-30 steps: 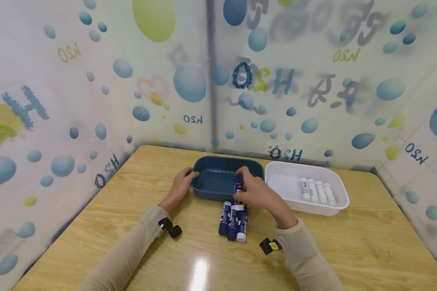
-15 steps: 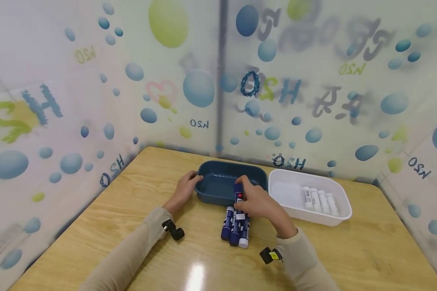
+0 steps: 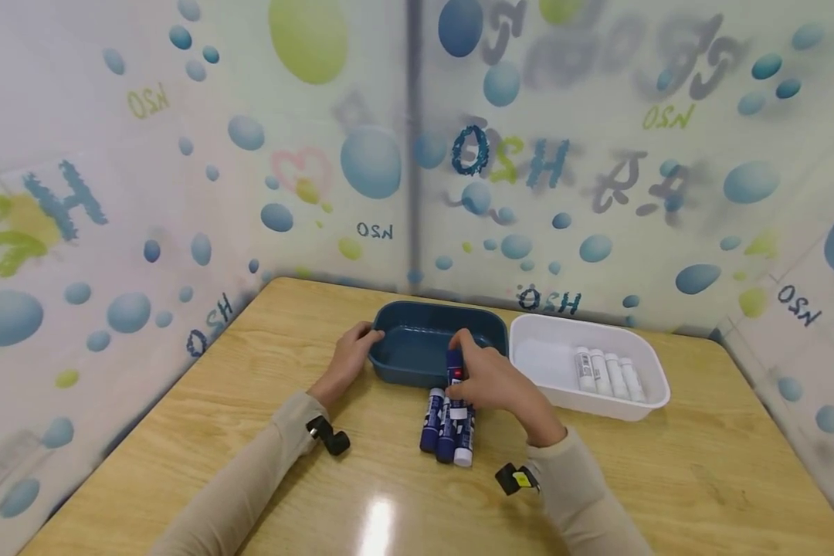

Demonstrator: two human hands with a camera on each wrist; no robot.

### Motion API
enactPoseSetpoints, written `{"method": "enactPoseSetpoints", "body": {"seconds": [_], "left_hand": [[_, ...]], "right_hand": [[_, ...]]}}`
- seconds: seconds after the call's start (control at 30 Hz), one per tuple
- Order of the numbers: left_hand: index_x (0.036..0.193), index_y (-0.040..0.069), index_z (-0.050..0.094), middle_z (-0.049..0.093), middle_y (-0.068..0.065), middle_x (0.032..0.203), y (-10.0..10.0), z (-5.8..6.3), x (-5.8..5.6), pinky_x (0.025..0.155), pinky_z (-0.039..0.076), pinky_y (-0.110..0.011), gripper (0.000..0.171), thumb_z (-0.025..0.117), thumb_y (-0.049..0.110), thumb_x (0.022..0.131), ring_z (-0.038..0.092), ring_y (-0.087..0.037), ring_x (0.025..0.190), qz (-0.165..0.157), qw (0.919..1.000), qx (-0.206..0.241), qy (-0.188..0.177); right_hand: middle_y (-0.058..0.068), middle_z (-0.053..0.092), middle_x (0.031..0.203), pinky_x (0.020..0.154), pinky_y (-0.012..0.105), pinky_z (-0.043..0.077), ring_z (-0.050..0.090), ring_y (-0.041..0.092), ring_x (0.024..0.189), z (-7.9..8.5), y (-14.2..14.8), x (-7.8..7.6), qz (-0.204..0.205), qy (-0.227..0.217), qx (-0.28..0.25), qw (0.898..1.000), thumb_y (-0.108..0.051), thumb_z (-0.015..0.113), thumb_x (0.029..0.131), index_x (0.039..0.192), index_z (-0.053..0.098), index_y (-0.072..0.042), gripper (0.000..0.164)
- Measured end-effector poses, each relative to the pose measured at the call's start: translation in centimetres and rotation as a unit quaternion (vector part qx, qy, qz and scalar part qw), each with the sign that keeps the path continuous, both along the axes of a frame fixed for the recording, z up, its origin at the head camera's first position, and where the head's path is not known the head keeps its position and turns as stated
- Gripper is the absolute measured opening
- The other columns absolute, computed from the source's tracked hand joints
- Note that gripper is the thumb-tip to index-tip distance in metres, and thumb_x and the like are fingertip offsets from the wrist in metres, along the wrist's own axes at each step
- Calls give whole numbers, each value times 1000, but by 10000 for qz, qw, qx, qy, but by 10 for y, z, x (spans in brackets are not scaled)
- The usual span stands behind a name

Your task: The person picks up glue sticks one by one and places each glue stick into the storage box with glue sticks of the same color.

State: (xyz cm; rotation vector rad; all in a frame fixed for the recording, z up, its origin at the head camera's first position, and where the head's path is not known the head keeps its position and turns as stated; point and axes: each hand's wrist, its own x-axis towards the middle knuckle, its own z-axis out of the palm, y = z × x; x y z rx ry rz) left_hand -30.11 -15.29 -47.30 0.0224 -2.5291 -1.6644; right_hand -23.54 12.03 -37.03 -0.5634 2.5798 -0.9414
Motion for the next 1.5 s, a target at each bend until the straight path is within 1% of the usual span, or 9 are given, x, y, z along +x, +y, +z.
{"method": "enactPoseSetpoints", "body": {"seconds": [0.17,0.3,0.4,0.53,0.87,1.03,1.23,1.43,1.5], "left_hand": [[140,8,60,64,-15,138,0,-1,0,107,50,-52,48,56,37,103,62,-34,125,24,10000,7,-17],[139,8,61,65,-15,137,0,-1,-1,106,50,-52,47,56,38,103,62,-34,124,30,10000,10,-7],[140,8,61,65,-15,136,0,0,-2,106,50,-52,48,56,38,103,62,-34,124,14,10000,23,-22],[140,9,61,65,-15,136,0,-1,-1,106,50,-52,48,56,38,103,62,-33,123,-18,10000,26,-46],[139,9,61,65,-15,137,0,1,0,107,50,-52,48,56,38,103,62,-34,125,5,10000,1,-30],[140,9,61,65,-15,138,0,0,0,107,50,-52,48,55,39,103,62,-34,126,-17,10000,18,-35],[140,9,61,65,-15,137,1,1,0,106,50,-52,48,56,39,103,62,-34,125,-42,10000,23,-30],[141,9,60,64,-15,138,-1,2,1,106,50,-53,49,55,40,103,61,-33,126,-93,9999,46,-74],[141,9,59,64,-15,138,-1,2,1,106,50,-53,49,55,40,103,61,-34,126,-92,9999,55,-85]], "right_hand": [[10,66,86,62,36,60,66,22,68,-3,-4,0,43,-33,157,9999,-13,80,89,141,37,-10,67],[10,65,87,61,32,57,63,19,68,-4,-7,-1,34,121,395,9991,-16,82,88,139,39,-12,67],[9,64,86,61,31,55,63,19,67,-4,-8,0,44,221,547,9982,-17,83,88,137,40,-14,66],[9,64,85,61,30,54,62,18,66,-4,-8,2,112,264,624,9976,-16,83,87,135,40,-15,65],[7,63,82,60,30,51,60,18,65,-5,-8,2,115,395,677,9969,-17,83,87,136,41,-13,65],[7,63,84,61,30,52,60,19,66,-5,-9,2,101,345,682,9970,-17,83,88,136,41,-14,64],[6,62,82,61,30,49,58,19,67,-1,-3,0,90,477,618,9969,-18,83,87,136,41,-13,64],[5,65,77,58,32,48,57,17,62,5,6,-4,87,568,295,9979,-18,78,91,141,40,-11,64],[6,66,78,58,33,49,59,19,61,7,9,-7,54,564,125,9983,-17,76,92,142,39,-11,63]]}}
